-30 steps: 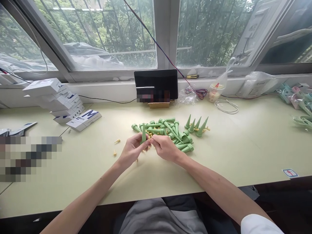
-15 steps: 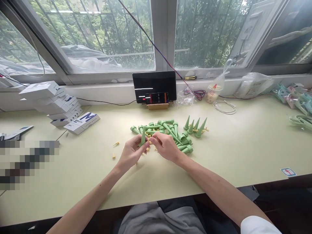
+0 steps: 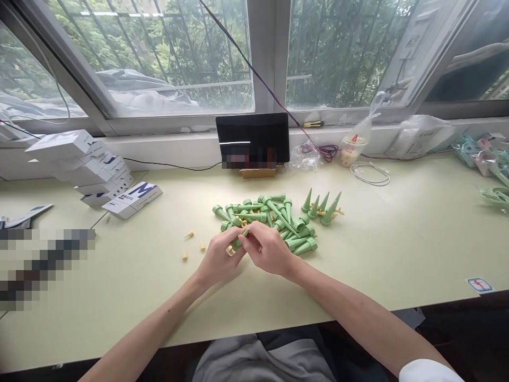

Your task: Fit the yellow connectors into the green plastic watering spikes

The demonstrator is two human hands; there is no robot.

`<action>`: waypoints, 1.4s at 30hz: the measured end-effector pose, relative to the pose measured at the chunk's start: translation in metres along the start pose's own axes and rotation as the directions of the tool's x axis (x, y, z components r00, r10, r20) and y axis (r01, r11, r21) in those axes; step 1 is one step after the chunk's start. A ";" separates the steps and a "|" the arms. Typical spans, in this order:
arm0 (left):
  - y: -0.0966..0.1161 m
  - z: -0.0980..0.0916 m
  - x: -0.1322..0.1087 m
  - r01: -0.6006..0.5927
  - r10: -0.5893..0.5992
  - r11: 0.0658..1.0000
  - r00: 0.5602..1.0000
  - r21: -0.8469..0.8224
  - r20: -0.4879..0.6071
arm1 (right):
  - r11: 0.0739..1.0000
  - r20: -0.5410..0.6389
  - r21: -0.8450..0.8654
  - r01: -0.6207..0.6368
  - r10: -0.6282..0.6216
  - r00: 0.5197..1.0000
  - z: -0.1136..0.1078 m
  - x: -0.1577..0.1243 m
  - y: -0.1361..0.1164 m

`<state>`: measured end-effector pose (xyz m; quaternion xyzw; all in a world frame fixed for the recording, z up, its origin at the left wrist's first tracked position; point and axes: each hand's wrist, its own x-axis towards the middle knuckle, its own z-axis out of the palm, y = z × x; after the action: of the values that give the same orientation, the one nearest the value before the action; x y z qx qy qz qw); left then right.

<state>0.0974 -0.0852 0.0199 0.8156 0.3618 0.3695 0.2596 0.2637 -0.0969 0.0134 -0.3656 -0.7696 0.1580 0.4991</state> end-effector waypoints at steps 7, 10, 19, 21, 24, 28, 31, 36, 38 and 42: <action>0.003 -0.005 0.002 -0.052 0.052 0.999 0.993 0.001 -0.105 | 0.983 -0.290 -0.121 0.136 -0.166 0.942 -0.025 0.015 -0.007; 0.000 -0.003 0.000 -0.028 0.025 0.999 0.992 -0.027 -0.123 | 0.972 -0.377 -0.225 0.068 -0.151 0.914 -0.050 0.025 -0.014; 0.002 0.001 -0.005 0.008 -0.006 1.000 0.996 0.020 -0.093 | 0.850 -0.302 -0.456 -0.265 0.132 0.944 -0.118 0.022 -0.013; 0.003 0.001 -0.005 0.013 -0.011 1.000 0.996 0.023 -0.083 | 0.785 -0.289 -0.528 -0.324 0.192 0.938 -0.127 0.017 -0.006; 0.005 0.001 -0.004 0.020 -0.018 1.000 0.997 0.024 -0.072 | 0.691 -0.288 -0.585 -0.424 0.312 0.905 -0.137 0.010 0.005; 0.005 0.001 -0.003 0.018 -0.016 1.000 0.997 0.024 -0.069 | 0.591 -0.280 -0.623 -0.513 0.444 0.851 -0.139 0.005 0.019; 0.005 0.000 -0.004 0.018 -0.016 0.999 0.997 0.032 -0.069 | 0.536 -0.272 -0.651 -0.538 0.497 0.824 -0.136 0.003 0.029; 0.004 -0.001 -0.004 0.021 -0.018 0.999 0.998 0.042 -0.067 | 0.516 -0.212 -0.688 -0.511 0.530 0.821 -0.135 -0.002 0.045; 0.004 -0.001 -0.004 0.023 -0.020 0.999 0.998 0.044 -0.067 | 0.516 -0.220 -0.682 -0.519 0.531 0.818 -0.134 -0.004 0.048; 0.004 0.000 -0.003 0.023 -0.020 0.999 0.998 0.046 -0.062 | 0.501 -0.249 -0.660 -0.560 0.557 0.792 -0.134 -0.003 0.046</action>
<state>0.0973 -0.0903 0.0216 0.8057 0.3869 0.3832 0.2331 0.4013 -0.0835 0.0441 -0.7555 -0.6084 0.0033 0.2430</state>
